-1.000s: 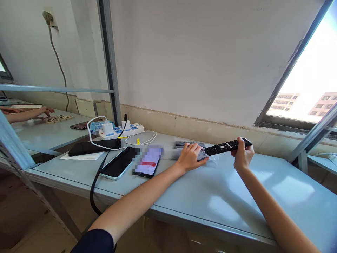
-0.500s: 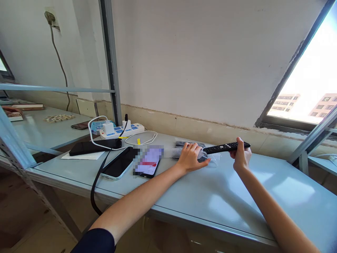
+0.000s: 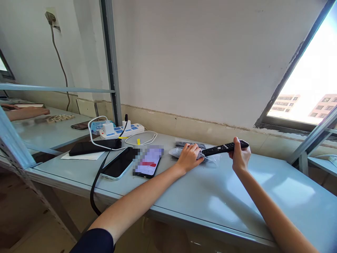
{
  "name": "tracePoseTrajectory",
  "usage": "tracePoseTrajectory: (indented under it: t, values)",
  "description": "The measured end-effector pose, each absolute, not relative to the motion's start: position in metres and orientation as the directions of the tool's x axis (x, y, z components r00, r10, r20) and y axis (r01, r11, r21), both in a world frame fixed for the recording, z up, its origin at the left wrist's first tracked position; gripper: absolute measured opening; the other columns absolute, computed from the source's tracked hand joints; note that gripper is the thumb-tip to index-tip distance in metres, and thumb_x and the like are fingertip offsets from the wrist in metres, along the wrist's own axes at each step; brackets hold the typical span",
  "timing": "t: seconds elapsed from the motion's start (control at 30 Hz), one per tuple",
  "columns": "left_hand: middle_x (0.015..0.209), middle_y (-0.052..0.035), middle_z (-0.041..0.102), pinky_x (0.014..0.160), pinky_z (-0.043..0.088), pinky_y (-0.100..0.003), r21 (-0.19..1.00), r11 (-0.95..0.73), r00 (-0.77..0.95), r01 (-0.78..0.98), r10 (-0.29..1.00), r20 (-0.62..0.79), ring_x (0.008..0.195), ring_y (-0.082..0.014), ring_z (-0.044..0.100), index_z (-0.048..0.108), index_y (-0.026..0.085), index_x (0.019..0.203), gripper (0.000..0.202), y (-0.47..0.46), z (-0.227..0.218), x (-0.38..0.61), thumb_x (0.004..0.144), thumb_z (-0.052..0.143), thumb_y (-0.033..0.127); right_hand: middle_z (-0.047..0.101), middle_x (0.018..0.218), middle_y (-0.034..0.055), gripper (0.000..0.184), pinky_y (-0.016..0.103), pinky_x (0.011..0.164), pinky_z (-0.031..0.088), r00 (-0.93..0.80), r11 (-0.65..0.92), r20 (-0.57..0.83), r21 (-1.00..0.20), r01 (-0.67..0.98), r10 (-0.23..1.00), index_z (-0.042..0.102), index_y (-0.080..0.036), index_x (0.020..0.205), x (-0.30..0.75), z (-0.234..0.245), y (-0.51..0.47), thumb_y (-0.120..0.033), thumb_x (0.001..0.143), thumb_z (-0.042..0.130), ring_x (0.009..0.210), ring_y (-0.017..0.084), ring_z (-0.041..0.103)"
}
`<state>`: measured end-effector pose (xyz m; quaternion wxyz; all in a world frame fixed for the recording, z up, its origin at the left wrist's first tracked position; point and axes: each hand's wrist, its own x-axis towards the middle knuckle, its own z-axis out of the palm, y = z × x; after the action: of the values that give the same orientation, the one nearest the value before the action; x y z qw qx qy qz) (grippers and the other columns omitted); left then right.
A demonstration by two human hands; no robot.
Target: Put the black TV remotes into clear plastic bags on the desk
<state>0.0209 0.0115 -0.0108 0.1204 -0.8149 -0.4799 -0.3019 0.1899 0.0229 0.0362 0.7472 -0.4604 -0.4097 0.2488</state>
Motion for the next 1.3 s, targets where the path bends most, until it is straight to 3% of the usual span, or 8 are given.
tracePoseTrajectory:
  t: [0.27, 0.43, 0.87, 1.1, 1.3]
  values:
    - [0.101, -0.0061, 0.064, 0.084, 0.040, -0.038, 0.067, -0.507, 0.367, 0.859, 0.702, 0.610, 0.091, -0.0220, 0.060, 0.063, 0.018, 0.095, 0.023, 0.012, -0.016, 0.019, 0.083, 0.063, 0.038, 0.040, 0.059, -0.0103, 0.043, 0.021, 0.040, 0.031, 0.414, 0.585, 0.615, -0.782, 0.215, 0.671, 0.041, -0.024, 0.078, 0.189, 0.031, 0.020, -0.050, 0.058, 0.069, 0.044, 0.007, 0.038]
    - [0.098, -0.0061, 0.064, 0.082, 0.039, -0.037, 0.067, -0.494, 0.344, 0.867, 0.691, 0.636, 0.091, -0.0227, 0.059, 0.063, 0.018, 0.091, 0.022, 0.014, -0.019, 0.020, 0.080, 0.067, 0.037, 0.039, 0.062, -0.0087, 0.039, 0.022, 0.045, 0.031, 0.312, 0.640, 0.687, -0.726, 0.253, 0.656, 0.039, -0.025, 0.078, 0.183, 0.028, 0.015, -0.043, 0.057, 0.067, 0.050, 0.009, 0.038]
    - [0.100, -0.0054, 0.063, 0.081, 0.040, -0.035, 0.119, -0.454, 0.274, 0.883, 0.704, 0.655, 0.093, -0.0227, 0.060, 0.056, 0.019, 0.095, 0.026, 0.009, -0.010, 0.020, 0.077, 0.070, 0.031, 0.040, 0.062, -0.0073, 0.034, 0.023, 0.047, 0.032, 0.199, 0.660, 0.693, -0.721, 0.212, 0.693, 0.043, -0.025, 0.074, 0.171, 0.024, 0.008, -0.038, 0.053, 0.066, 0.052, 0.010, 0.037]
    - [0.098, -0.0056, 0.064, 0.079, 0.040, -0.034, 0.086, -0.452, 0.292, 0.888, 0.697, 0.655, 0.094, -0.0233, 0.060, 0.053, 0.020, 0.095, 0.019, 0.008, -0.010, 0.020, 0.080, 0.065, 0.023, 0.043, 0.045, -0.0097, 0.022, 0.025, 0.045, 0.032, -0.023, 0.644, 0.660, -0.724, 0.245, 0.751, 0.051, -0.025, 0.065, 0.159, 0.016, -0.001, -0.037, 0.053, 0.066, 0.041, 0.009, 0.033]
    - [0.101, -0.0049, 0.063, 0.081, 0.040, -0.035, 0.088, -0.448, 0.276, 0.889, 0.680, 0.679, 0.095, -0.0226, 0.060, 0.051, 0.021, 0.098, 0.020, 0.008, -0.009, 0.020, 0.083, 0.062, 0.025, 0.066, 0.075, -0.0012, 0.027, 0.024, 0.044, 0.041, -0.021, 0.627, 0.630, -0.768, 0.133, 0.776, 0.056, -0.025, 0.078, 0.155, 0.010, 0.002, -0.033, 0.055, 0.069, 0.056, 0.014, 0.054]
